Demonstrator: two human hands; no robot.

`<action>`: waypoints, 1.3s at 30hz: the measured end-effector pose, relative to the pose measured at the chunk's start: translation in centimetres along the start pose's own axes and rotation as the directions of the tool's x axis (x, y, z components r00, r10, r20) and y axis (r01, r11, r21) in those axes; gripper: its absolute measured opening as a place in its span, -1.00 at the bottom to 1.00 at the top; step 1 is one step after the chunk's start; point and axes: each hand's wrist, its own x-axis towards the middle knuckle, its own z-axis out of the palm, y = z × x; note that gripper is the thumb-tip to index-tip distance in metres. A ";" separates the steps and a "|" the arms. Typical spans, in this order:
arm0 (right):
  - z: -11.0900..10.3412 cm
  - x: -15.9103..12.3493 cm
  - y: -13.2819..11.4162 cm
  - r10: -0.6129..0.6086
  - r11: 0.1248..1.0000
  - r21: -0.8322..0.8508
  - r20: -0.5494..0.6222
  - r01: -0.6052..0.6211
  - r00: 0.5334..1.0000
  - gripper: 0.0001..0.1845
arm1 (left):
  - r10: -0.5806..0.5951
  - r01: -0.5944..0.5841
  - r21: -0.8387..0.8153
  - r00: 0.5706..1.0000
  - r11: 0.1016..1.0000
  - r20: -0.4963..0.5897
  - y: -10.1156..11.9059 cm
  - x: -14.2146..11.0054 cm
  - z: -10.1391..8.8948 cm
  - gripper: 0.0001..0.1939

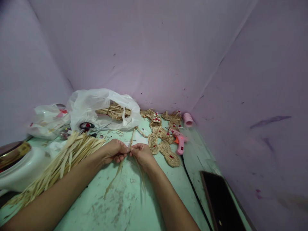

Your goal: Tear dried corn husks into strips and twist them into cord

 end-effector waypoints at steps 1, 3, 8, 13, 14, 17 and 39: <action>-0.1 0.1 0.1 -0.042 0.996 -0.074 -0.004 0.042 0.999 -0.92 | 0.009 -0.006 0.052 0.998 0.999 -0.057 0.0 0.0 0.1 -0.90; -0.2 0.1 0.2 -0.159 0.951 -0.269 0.000 0.153 0.987 -0.96 | 0.030 -0.011 0.133 0.990 0.991 -0.137 0.0 0.1 0.3 -0.85; 0.1 -1.3 -1.3 -0.312 0.651 -0.743 -0.076 0.156 0.947 -0.87 | 0.134 -0.091 0.206 0.968 0.974 -0.210 -0.6 0.3 1.1 -0.79; 1.0 -2.6 -2.8 -0.205 0.615 -0.788 -0.181 -0.017 0.962 -0.83 | 0.079 -0.042 0.154 0.966 0.987 -0.247 -0.6 0.2 1.4 -0.79; 1.3 -2.8 -2.9 -0.211 0.617 -0.787 -0.172 -0.006 0.962 -0.83 | 0.052 -0.022 0.123 0.968 0.992 -0.245 -0.5 0.1 1.3 -0.80; 2.1 -3.3 -2.6 -0.264 0.609 -0.792 -0.154 0.041 0.952 -0.83 | 0.030 -0.028 0.011 0.984 1.000 -0.177 -0.5 -0.1 0.9 -0.86; 1.3 -0.5 -2.2 0.173 0.978 -0.100 -0.082 -0.181 0.981 -0.84 | 0.092 -0.092 0.031 0.996 0.995 0.008 -0.6 0.0 -1.0 -0.98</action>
